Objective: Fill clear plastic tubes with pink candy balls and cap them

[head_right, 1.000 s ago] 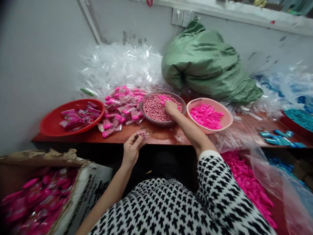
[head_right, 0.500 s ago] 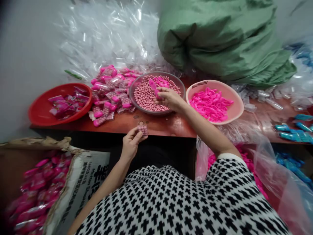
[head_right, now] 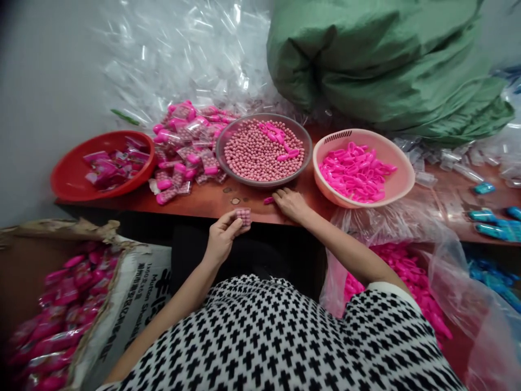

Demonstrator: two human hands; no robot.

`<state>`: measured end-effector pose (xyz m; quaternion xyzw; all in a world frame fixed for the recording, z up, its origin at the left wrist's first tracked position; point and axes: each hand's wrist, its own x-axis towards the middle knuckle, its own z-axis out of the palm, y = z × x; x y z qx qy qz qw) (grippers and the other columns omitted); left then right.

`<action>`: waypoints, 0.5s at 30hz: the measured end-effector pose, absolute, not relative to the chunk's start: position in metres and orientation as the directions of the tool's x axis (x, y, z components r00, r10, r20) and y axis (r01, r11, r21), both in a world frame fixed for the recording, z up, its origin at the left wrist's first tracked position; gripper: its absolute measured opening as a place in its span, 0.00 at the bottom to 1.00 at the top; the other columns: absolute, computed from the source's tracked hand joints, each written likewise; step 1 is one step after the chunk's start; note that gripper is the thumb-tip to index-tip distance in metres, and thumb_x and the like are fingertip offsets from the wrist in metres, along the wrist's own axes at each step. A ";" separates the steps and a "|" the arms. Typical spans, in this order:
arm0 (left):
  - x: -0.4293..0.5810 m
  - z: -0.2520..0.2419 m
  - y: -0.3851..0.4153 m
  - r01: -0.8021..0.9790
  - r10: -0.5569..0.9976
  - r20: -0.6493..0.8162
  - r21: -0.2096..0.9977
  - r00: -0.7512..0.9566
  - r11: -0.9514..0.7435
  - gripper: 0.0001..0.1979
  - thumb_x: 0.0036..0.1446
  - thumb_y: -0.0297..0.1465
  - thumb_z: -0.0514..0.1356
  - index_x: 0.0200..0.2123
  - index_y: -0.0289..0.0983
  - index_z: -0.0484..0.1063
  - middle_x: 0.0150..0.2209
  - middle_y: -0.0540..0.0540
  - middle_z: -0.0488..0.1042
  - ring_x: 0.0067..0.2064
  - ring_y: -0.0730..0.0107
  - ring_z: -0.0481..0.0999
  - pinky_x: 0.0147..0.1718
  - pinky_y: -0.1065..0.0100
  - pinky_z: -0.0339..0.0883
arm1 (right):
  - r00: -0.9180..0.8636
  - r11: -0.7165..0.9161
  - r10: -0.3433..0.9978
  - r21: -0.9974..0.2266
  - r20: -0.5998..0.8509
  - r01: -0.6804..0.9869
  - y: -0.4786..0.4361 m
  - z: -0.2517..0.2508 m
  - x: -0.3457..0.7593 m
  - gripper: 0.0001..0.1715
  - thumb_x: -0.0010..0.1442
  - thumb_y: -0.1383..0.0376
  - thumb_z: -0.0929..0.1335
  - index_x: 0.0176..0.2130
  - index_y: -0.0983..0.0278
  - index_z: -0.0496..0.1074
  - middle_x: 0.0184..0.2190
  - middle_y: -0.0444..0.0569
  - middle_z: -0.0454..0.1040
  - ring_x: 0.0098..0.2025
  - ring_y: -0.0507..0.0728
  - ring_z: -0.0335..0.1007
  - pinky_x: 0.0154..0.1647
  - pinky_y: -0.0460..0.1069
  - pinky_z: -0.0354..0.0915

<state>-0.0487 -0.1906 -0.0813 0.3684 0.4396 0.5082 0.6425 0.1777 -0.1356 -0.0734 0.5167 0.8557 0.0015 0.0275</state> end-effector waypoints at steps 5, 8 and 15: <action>-0.062 -0.083 -0.196 -0.330 0.974 -0.209 0.916 0.088 0.227 0.23 0.44 0.40 0.71 0.43 0.33 0.77 0.43 0.39 0.79 0.38 0.67 0.80 0.38 0.66 0.78 | -0.446 0.446 0.895 0.015 -0.016 0.895 -0.140 -0.079 0.177 0.13 0.67 0.70 0.59 0.44 0.69 0.72 0.42 0.59 0.73 0.45 0.60 0.68 0.45 0.50 0.64; -0.067 -0.082 -0.190 -0.343 0.973 -0.213 0.910 0.093 0.232 0.23 0.44 0.40 0.71 0.42 0.33 0.77 0.44 0.39 0.79 0.39 0.65 0.81 0.38 0.64 0.78 | -0.477 0.486 0.872 -0.095 0.108 0.869 -0.152 -0.072 0.176 0.12 0.66 0.71 0.60 0.42 0.68 0.72 0.39 0.56 0.74 0.41 0.57 0.70 0.43 0.50 0.66; -0.072 -0.077 -0.171 -0.370 0.976 -0.189 0.904 0.105 0.215 0.24 0.44 0.41 0.71 0.42 0.33 0.78 0.44 0.38 0.80 0.40 0.63 0.81 0.39 0.63 0.79 | -0.215 0.501 0.751 -0.328 0.624 0.801 -0.121 -0.013 0.167 0.14 0.68 0.64 0.60 0.48 0.61 0.71 0.41 0.52 0.75 0.44 0.57 0.71 0.48 0.52 0.68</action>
